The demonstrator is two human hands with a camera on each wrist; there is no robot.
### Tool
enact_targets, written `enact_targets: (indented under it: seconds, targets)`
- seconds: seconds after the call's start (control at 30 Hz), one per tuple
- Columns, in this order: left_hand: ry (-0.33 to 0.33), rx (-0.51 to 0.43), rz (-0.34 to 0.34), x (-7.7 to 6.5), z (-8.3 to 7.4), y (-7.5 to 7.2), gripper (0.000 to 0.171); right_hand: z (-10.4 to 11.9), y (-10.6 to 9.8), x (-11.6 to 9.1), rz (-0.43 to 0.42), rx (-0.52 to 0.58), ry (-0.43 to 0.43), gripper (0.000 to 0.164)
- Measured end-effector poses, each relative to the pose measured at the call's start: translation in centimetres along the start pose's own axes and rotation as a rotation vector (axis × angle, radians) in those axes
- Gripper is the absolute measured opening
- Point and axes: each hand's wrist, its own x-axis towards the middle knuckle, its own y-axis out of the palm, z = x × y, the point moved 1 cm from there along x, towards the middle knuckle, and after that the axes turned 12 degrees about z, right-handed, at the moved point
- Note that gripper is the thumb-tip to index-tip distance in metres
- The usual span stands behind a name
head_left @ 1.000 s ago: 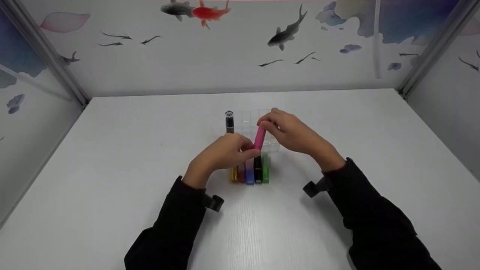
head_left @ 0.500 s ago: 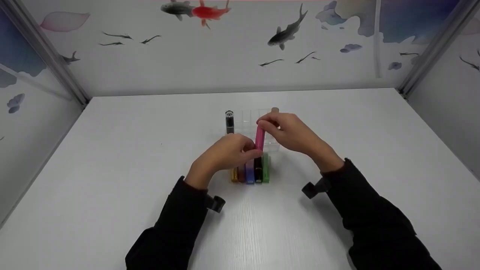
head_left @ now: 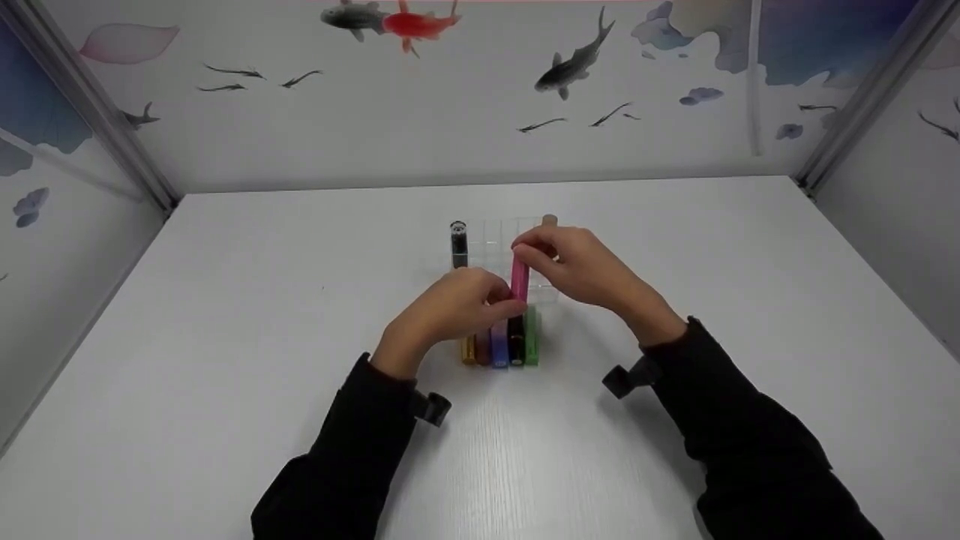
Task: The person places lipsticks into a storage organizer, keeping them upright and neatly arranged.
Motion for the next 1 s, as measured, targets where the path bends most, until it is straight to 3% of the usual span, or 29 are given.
enact_targets:
  seconds: [0.23, 0.57, 0.73, 1.0]
  targets:
    - [0.012, -0.005, -0.01, -0.1, -0.2, 0.1, 0.037, 0.1, 0.0, 0.1, -0.013, -0.022, -0.013, 0.028]
    - [-0.037, -0.022, -0.038, -0.1, 0.0, 0.0, 0.033, 0.0, -0.2, -0.1, -0.037, -0.009, -0.02, 0.031]
    - [-0.13, -0.001, -0.152, -0.3, 0.3, -0.4, 0.031, -0.1, -0.8, -0.2, -0.139, -0.002, -0.025, 0.032]
    - [-0.285, -0.039, -0.434, -0.4, 1.5, -0.9, 0.032, -0.4, -1.3, -0.1, -0.355, -0.108, -0.088, 0.029]
